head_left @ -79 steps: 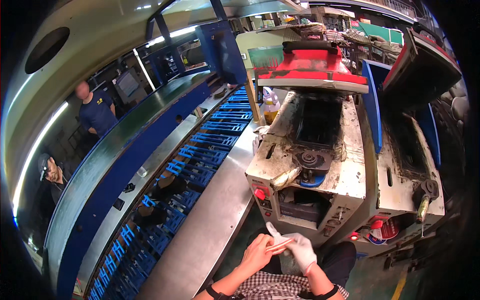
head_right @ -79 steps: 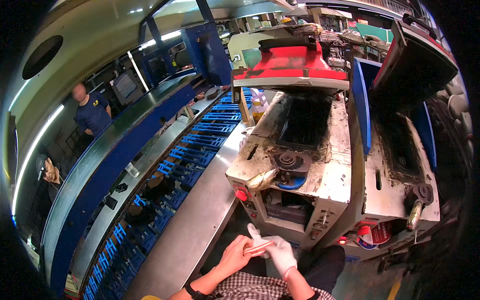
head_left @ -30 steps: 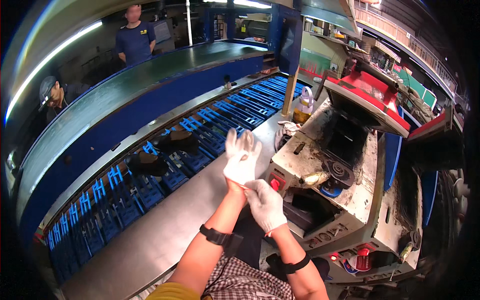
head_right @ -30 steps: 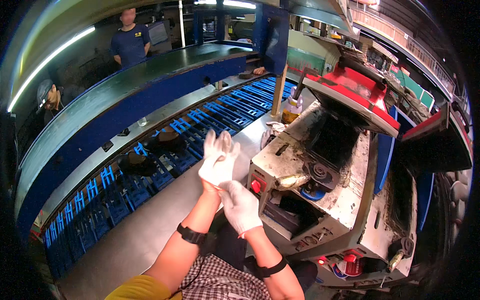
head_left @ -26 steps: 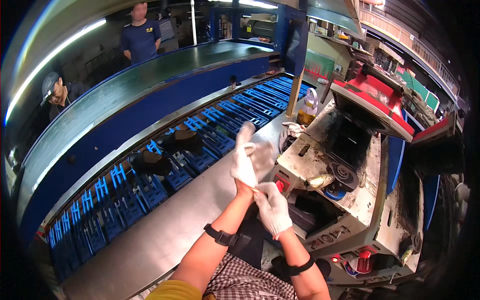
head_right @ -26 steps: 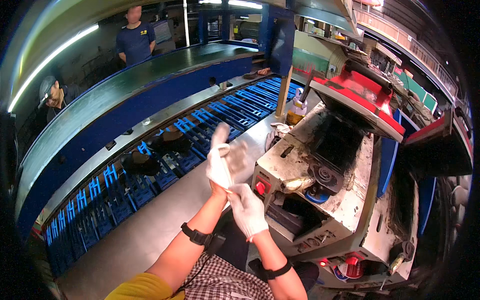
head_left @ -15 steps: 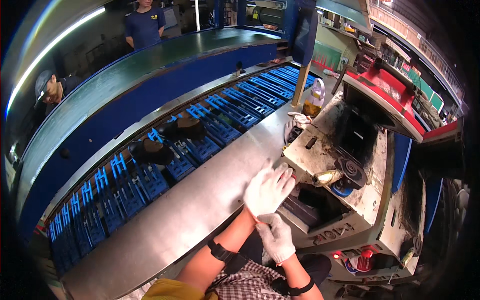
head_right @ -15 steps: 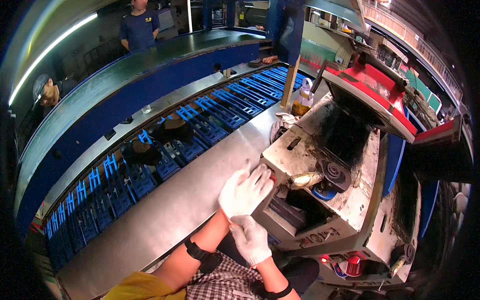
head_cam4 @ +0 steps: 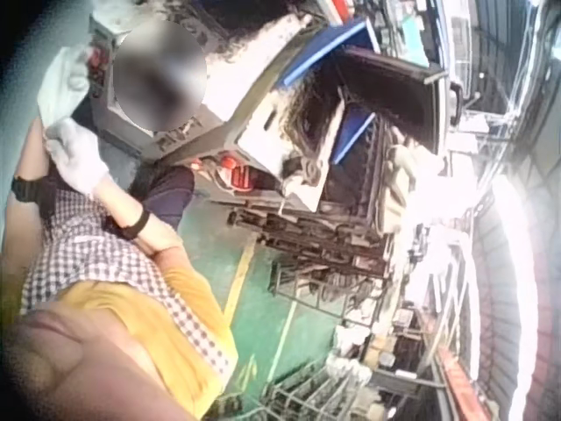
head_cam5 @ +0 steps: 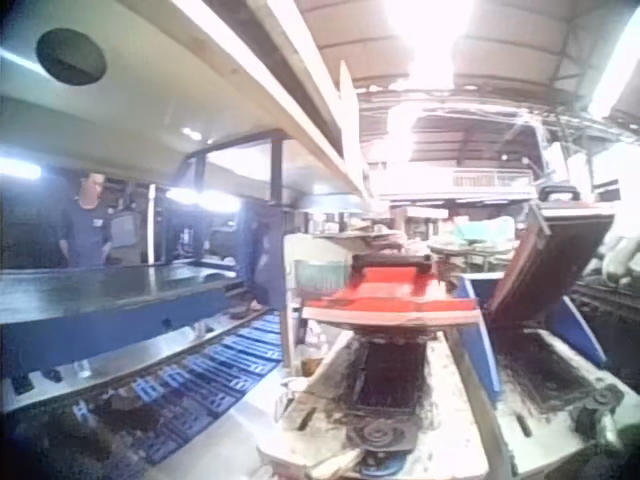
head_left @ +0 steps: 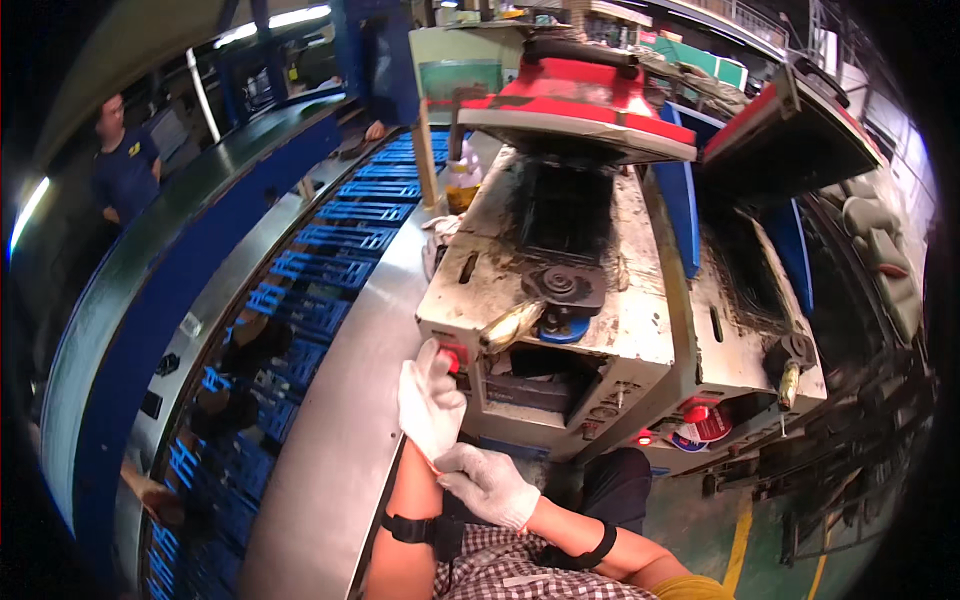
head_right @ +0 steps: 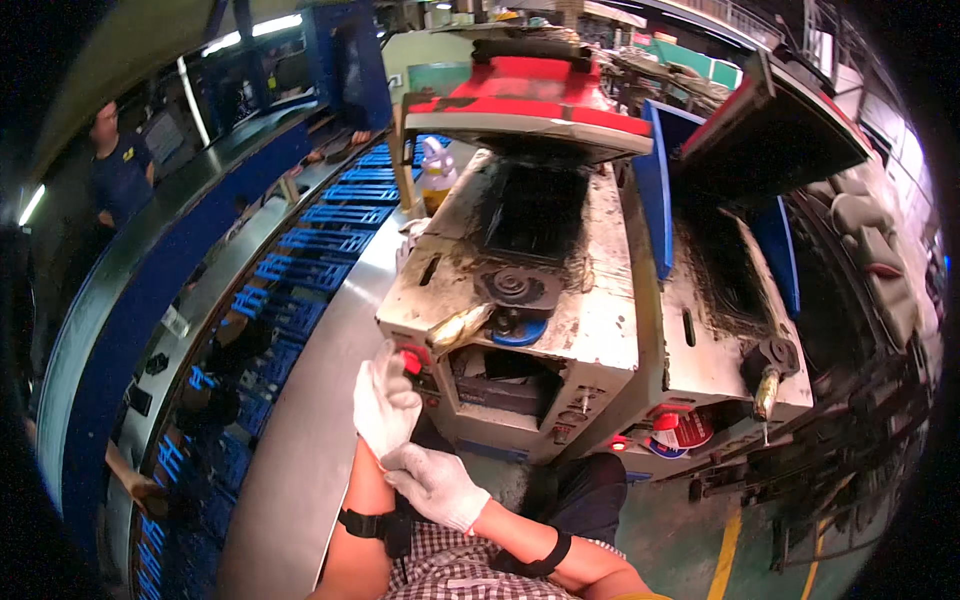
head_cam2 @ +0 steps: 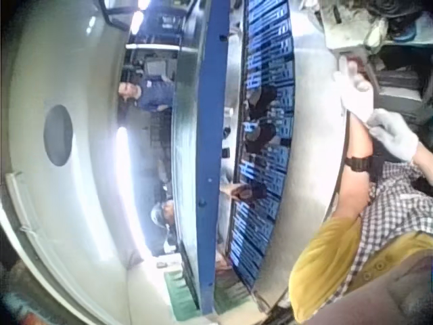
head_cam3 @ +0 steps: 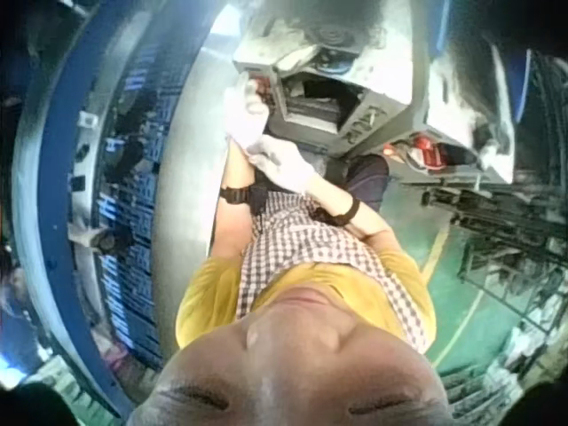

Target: Processing shoe parts using a specialized heating or pressing machine on a manufacturing line.

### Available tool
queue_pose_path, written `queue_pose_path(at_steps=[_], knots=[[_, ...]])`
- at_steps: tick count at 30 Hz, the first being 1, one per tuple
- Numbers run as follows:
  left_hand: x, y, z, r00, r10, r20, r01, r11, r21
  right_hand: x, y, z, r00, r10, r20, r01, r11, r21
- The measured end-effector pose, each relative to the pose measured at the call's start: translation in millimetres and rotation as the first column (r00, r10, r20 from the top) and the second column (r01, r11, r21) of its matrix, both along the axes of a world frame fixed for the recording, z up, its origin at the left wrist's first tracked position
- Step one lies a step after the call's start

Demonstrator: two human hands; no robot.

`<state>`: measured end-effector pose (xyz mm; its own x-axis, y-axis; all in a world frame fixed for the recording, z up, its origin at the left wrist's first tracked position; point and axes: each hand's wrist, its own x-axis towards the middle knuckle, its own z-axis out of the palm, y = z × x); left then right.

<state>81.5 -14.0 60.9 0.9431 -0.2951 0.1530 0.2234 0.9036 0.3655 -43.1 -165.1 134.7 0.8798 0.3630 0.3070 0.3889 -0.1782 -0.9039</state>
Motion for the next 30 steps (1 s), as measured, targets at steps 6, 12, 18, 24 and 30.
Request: queue_pose_path(at_steps=[6, 12, 18, 24, 30], knots=[[-47, -55, 49, 0.691, 0.531, 0.491, -0.683, 0.257, 0.684, -17, -23, -27, 0.995, 0.028, -0.097, -0.044, 0.986, -0.164], [-53, -46, 36, 0.854, -0.077, 0.515, -0.395, -0.738, 0.546, -14, -20, -7, 0.928, -0.253, 0.272, 0.300, 0.943, -0.145], [-74, -49, -1, 0.913, -0.317, 0.257, -0.394, -0.850, 0.350, -12, -18, -26, 0.981, -0.102, 0.166, 0.175, 0.839, -0.516], [-98, -45, -43, 0.897, -0.415, 0.151, -0.441, -0.860, 0.258, -17, -6, -49, 0.993, -0.097, -0.060, 0.037, 0.771, -0.636], [-101, -71, -79, 0.533, -0.319, 0.784, -0.783, -0.536, 0.314, -37, -27, -88, 0.969, -0.044, -0.243, -0.008, 0.978, -0.211]])
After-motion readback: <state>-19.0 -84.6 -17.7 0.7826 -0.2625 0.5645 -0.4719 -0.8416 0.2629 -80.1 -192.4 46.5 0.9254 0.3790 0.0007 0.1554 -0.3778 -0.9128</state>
